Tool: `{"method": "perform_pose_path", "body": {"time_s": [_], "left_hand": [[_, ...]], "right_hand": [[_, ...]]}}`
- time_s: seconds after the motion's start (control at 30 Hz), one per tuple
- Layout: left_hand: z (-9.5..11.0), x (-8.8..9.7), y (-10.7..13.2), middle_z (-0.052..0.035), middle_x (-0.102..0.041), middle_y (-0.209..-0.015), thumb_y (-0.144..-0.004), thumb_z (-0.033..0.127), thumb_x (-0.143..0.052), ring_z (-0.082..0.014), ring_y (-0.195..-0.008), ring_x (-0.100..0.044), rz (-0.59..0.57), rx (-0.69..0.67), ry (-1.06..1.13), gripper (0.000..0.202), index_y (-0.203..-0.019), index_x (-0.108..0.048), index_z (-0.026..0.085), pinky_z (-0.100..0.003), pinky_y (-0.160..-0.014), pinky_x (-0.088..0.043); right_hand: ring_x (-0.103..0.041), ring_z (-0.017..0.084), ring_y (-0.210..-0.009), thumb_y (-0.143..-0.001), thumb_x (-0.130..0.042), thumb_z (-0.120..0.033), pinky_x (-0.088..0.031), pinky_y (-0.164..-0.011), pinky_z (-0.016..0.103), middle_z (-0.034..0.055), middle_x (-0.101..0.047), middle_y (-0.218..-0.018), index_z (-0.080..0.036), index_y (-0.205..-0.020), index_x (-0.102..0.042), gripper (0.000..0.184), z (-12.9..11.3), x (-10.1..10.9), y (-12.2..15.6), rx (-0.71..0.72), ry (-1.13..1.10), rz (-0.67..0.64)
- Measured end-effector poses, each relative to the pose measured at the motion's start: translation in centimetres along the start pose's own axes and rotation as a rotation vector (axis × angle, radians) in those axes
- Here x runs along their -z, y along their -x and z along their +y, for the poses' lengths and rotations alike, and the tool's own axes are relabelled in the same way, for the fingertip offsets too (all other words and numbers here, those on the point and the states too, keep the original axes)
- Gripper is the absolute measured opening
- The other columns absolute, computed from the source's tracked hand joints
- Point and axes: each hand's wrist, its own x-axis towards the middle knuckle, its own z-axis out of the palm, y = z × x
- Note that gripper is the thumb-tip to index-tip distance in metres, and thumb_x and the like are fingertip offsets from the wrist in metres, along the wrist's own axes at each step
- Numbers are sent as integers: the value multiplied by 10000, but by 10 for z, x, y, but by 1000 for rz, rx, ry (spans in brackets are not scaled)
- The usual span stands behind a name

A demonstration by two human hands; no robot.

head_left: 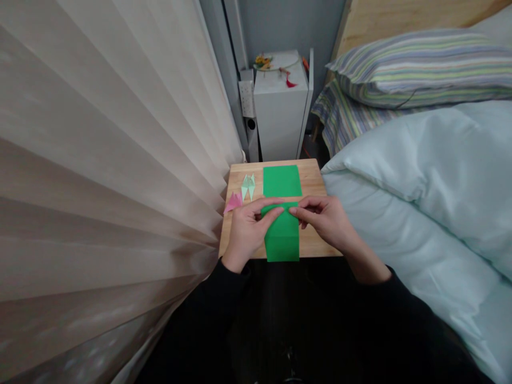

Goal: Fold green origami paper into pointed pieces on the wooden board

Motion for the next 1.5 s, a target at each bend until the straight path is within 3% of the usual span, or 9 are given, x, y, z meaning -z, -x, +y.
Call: {"method": "perform_pose_path", "body": {"time_s": [0.17, 0.33, 0.6, 0.97, 1.1, 1.17, 1.23, 1.33, 1.5], "left_hand": [[4, 0, 0, -25, -830, -954, -852, 301, -808, -113, -587, -609, 15, -3, -12, 173, -1012, -845, 248, -239, -514, -469], [3, 1, -1, -38, -836, -968, -863, 301, -797, -177, -786, -740, 0, -12, 15, 151, -991, -851, 243, -278, -680, -584], [0, 1, 0, -42, -839, -1030, -873, 297, -796, -203, -911, -780, -27, 1, 43, 161, -1018, -852, 253, -317, -845, -624], [-1, 0, -2, -49, -831, -961, -836, 313, -822, -201, -807, -768, 18, 85, 80, 171, -978, -834, 219, -302, -703, -627], [-4, -2, -2, -42, -821, -870, -764, 362, -886, -219, -729, -785, -119, 281, 266, 504, -1211, -724, 197, -319, -654, -650], [-6, -4, -1, -44, -818, -839, -717, 381, -920, -239, -733, -794, -209, 351, 343, 574, -1207, -697, 183, -341, -649, -663], [-7, -6, 1, -59, -824, -861, -694, 389, -934, -244, -744, -797, -245, 376, 356, 519, -1114, -716, 174, -347, -655, -667], [-11, -6, 2, -77, -831, -898, -701, 400, -926, -237, -743, -793, -202, 378, 316, 423, -1002, -741, 166, -346, -655, -664], [-21, -1, 1, -75, -823, -852, -719, 392, -902, -222, -686, -770, -41, 355, 245, 346, -913, -735, 159, -330, -609, -646]], "right_hand": [[-545, 114, -505, -675, -896, -551, -495, -488, 255, -26, -608, -542, -204, -623, -697, 403, -1, 0, 0, -8, -13, 4], [-541, 114, -504, -682, -891, -556, -490, -496, 258, -27, -608, -538, -207, -617, -687, 410, -1, 0, 0, -6, -9, 9], [-545, 112, -500, -694, -889, -548, -468, -499, 255, -26, -606, -535, -199, -620, -680, 414, 2, 0, 1, -2, -5, 11], [-555, 120, -504, -720, -854, -594, -486, -506, 266, -21, -614, -535, -207, -623, -667, 440, 4, -2, 1, 21, 19, 14], [-549, 121, -491, -727, -843, -588, -475, -492, 271, -18, -615, -531, -207, -628, -660, 435, 10, 2, -2, 14, 25, 84], [-545, 121, -479, -725, -841, -586, -479, -483, 274, -16, -617, -523, -205, -635, -663, 429, 14, 4, -4, 1, 28, 124], [-544, 121, -469, -713, -848, -585, -485, -475, 274, -16, -617, -517, -204, -643, -667, 427, 16, 4, -6, -9, 27, 157], [-571, 125, -490, -708, -842, -614, -502, -478, 270, -7, -635, -538, -199, -652, -676, 450, 19, 3, -6, -36, 12, 141], [-608, 128, -539, -711, -853, -561, -509, -486, 249, 18, -676, -591, -174, -679, -720, 411, 24, -1, -4, -176, 67, -76]]}}
